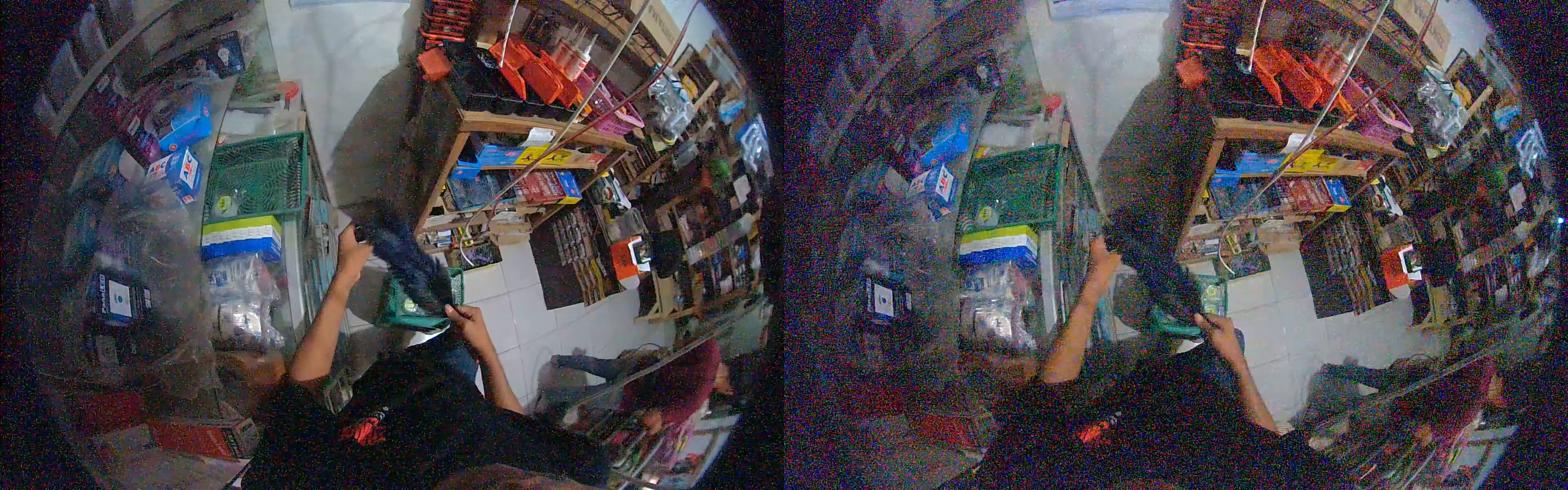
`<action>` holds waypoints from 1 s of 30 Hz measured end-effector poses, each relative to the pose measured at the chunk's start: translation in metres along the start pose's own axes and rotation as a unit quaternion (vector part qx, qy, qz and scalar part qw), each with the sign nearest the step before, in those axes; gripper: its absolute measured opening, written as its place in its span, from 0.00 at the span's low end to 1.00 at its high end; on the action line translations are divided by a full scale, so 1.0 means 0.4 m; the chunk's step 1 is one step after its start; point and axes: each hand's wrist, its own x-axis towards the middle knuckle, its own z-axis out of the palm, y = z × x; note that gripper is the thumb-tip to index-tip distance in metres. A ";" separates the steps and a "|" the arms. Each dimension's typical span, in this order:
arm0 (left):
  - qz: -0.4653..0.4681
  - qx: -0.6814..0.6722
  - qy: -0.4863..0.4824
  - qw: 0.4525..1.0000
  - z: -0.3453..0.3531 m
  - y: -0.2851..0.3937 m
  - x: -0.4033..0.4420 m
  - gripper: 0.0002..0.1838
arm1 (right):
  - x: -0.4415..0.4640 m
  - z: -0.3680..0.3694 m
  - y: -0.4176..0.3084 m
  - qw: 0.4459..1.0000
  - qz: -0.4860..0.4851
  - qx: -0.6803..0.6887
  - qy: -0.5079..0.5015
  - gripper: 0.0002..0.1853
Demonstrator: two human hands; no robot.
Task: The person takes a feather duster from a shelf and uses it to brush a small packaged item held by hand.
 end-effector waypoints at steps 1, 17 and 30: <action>0.002 -0.016 -0.020 1.000 -0.004 -0.004 0.002 0.23 | 0.009 0.000 0.019 1.000 0.007 0.005 0.024 0.22; 0.007 0.088 0.018 0.996 0.027 0.034 -0.030 0.21 | -0.014 0.020 -0.097 0.999 0.009 0.040 -0.003 0.21; 0.013 0.110 0.018 0.994 0.021 0.054 -0.015 0.19 | 0.021 0.002 0.045 0.998 0.018 0.026 0.051 0.21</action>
